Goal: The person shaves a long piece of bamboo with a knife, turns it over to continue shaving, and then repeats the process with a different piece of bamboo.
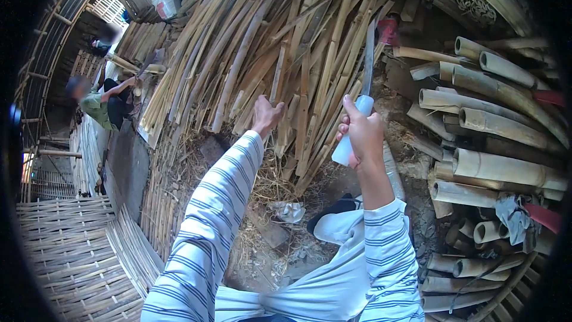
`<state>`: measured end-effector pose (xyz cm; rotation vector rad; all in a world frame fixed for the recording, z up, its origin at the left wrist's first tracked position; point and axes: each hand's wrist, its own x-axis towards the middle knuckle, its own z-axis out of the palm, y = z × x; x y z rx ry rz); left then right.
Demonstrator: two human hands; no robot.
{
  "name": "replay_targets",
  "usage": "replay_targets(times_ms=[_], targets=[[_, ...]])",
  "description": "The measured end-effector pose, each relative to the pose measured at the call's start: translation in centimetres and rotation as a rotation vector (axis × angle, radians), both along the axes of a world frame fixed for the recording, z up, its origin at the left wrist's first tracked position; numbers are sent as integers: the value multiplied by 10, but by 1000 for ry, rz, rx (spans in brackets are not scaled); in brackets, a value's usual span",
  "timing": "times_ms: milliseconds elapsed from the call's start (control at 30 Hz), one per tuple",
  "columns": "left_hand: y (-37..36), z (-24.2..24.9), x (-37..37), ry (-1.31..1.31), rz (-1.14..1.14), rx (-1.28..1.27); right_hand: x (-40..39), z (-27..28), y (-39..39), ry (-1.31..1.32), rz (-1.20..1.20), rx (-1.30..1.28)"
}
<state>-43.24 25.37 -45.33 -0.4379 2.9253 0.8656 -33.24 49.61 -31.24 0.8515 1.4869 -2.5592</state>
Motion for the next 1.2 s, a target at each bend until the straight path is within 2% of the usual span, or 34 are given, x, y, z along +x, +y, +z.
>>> replay_targets(times_ms=[167, 367, 467, 567, 667, 700, 800, 833, 900, 967, 1000, 1067, 1133, 1200], targets=[[-3, 1, -16, -80, 34, 88, -4, 2, -4, -20, -1, -29], [-14, -15, -20, -16, -68, 35, -5, 8, -12, -19, 25, -57], [-17, -22, -18, 132, -80, 30, -6, 6, -15, -21, 58, -55], [-18, -14, -15, 64, -65, 163, -6, 6, -16, -28, 62, -76], [-20, -13, -10, 112, -99, 138, -6, 4, -18, -20, 47, -140], [-23, -13, -10, 56, -113, 111, -6, 4, -19, -13, 41, -168], [-25, -6, -3, 328, -63, -90, -5, 2, -17, -16, 49, -157], [-37, 2, -2, 173, 10, 82, -5, 0, -15, -18, 67, -134], [-71, 1, 0, 249, 138, -83, -3, 3, -12, -22, 57, -136], [-108, 4, 8, 194, 229, -266, -1, 3, -10, -26, 47, -141], [-126, 3, 11, 170, 280, -235, -2, 2, -8, -24, 40, -144], [-167, -10, 21, 171, 249, -264, -3, 2, -6, -17, 35, -165], [-211, -36, 25, 93, 115, -151, -2, 2, -6, -11, 34, -196], [-217, -32, 37, -6, 60, -118, -4, 3, -7, -9, 31, -142]])
